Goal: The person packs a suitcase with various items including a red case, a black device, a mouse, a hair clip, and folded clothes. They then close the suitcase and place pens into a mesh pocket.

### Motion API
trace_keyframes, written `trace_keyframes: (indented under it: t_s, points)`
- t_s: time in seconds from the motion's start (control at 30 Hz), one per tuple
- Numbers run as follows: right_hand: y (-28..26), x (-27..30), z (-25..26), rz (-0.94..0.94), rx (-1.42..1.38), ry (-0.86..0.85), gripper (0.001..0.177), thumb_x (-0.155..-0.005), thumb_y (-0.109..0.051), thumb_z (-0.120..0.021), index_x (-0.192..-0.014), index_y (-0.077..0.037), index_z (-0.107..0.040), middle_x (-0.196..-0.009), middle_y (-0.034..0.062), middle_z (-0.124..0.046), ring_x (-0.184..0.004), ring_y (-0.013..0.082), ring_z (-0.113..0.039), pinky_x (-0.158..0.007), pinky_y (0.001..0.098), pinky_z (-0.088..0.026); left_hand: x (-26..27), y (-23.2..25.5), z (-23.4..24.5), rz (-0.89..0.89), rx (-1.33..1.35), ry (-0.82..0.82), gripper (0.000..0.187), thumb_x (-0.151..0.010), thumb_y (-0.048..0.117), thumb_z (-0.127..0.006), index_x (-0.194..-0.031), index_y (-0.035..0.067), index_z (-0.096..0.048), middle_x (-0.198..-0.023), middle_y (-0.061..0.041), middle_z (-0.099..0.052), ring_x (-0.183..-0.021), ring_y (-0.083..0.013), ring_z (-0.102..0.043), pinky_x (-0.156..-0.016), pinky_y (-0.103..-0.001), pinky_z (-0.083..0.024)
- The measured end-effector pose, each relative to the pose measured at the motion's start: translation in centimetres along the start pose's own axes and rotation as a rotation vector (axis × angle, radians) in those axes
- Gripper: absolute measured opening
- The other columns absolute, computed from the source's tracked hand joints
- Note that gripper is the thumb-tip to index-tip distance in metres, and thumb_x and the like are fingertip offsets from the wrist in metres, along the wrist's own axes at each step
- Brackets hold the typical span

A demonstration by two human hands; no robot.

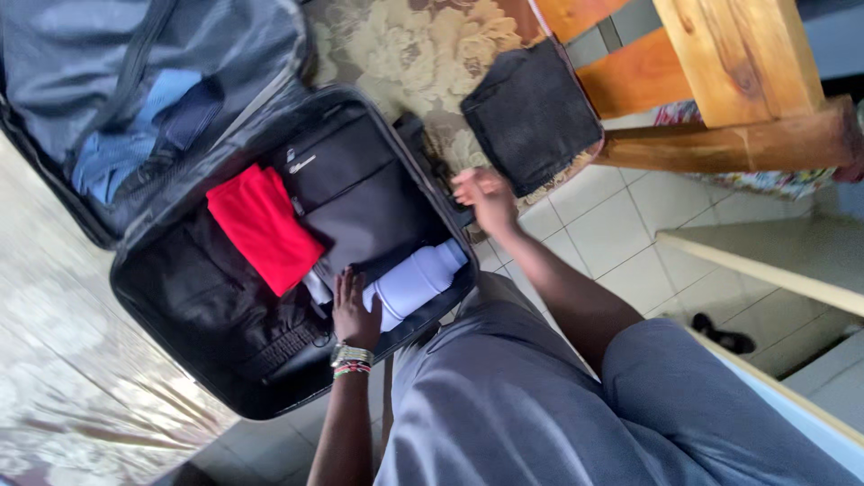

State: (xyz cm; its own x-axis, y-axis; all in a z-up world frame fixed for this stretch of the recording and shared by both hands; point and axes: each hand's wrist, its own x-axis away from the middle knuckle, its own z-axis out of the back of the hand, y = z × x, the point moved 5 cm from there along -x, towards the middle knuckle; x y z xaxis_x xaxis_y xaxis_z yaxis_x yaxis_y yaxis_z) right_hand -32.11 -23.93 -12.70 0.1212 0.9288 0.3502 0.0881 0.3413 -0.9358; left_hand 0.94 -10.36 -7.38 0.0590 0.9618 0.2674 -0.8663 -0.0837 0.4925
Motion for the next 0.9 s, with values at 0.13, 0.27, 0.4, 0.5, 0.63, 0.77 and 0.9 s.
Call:
trace_keyframes:
  t_s: [0.13,0.27,0.4,0.5,0.63,0.77,0.9]
  points:
    - [7.4,-1.8,13.4,-0.122,-0.159,0.391,0.028,-0.1,-0.034,-0.064,-0.108,-0.008,-0.071,-0.088,0.0053,-0.075,-0.066,0.0126,-0.07,-0.058,0.0252,-0.059,-1.4,4.5,0.4,0.013,0.092,-0.022,0.053,-0.087,0.018,-0.07,-0.136,0.002,-0.058,-0.156,-0.025,-0.043,-0.141,-0.0444,-0.042,-0.113,-0.05,-0.037]
    - [13.1,-1.8,20.9,-0.427,-0.396,0.616,0.044,-0.102,-0.048,-0.072,-0.097,-0.006,-0.061,-0.075,0.0046,-0.058,-0.056,0.0154,-0.055,-0.048,0.0282,-0.043,-3.3,8.1,2.1,0.014,0.117,-0.021,0.051,-0.089,0.018,-0.069,-0.138,0.005,-0.059,-0.154,-0.02,-0.047,-0.137,-0.0414,-0.049,-0.112,-0.048,-0.041]
    - [15.5,-2.3,21.1,-0.784,-0.395,0.77,0.056,-0.088,-0.055,-0.083,-0.11,-0.006,-0.067,-0.089,0.0033,-0.062,-0.073,0.017,-0.056,-0.067,0.0354,-0.047,-3.8,9.8,3.9,0.019,0.119,-0.107,0.047,-0.092,0.02,-0.066,-0.137,0.008,-0.06,-0.144,-0.015,-0.059,-0.129,-0.0376,-0.057,-0.108,-0.047,-0.046]
    - [15.3,-3.5,20.4,-0.743,-0.527,0.702,0.069,-0.078,-0.057,-0.08,-0.123,-0.007,-0.066,-0.105,0.0069,-0.065,-0.093,0.0231,-0.061,-0.078,0.0397,-0.051,-3.3,10.2,3.8,0.054,0.086,-0.197,0.045,-0.093,0.024,-0.066,-0.135,0.009,-0.063,-0.132,-0.016,-0.066,-0.118,-0.0375,-0.064,-0.101,-0.047,-0.051]
    - [14.4,-4.5,19.3,-0.574,-0.715,0.548,0.084,-0.082,-0.049,-0.086,-0.143,-0.004,-0.051,-0.137,0.0098,-0.062,-0.124,0.0297,-0.063,-0.098,0.0443,-0.055,-1.9,10.4,3.3,0.051,0.218,-0.306,0.04,-0.095,0.026,-0.063,-0.131,0.007,-0.064,-0.123,-0.016,-0.072,-0.109,-0.032,-0.071,-0.093,-0.045,-0.055]
    - [12.8,-5.7,19.2,-0.502,-0.867,0.443,0.084,-0.083,-0.036,-0.089,-0.148,-0.007,-0.045,-0.145,0.0124,-0.058,-0.133,0.0336,-0.06,-0.111,0.0511,-0.051,-1.4,10.2,3.0,0.122,0.189,-0.348,0.041,-0.094,0.029,-0.064,-0.131,0.01,-0.065,-0.122,-0.015,-0.072,-0.109,-0.029,-0.072,-0.094,-0.042,-0.056]
    - [10.0,-7.4,18.1,-0.283,-0.97,0.187,0.071,-0.085,-0.026,-0.084,-0.145,-0.01,-0.05,-0.141,0.0096,-0.063,-0.131,0.0319,-0.063,-0.114,0.0521,-0.054,-0.6,10.1,2.9,0.138,0.195,-0.351,0.042,-0.095,0.03,-0.063,-0.131,0.01,-0.065,-0.123,-0.015,-0.072,-0.109,-0.0294,-0.071,-0.094,-0.042,-0.056]
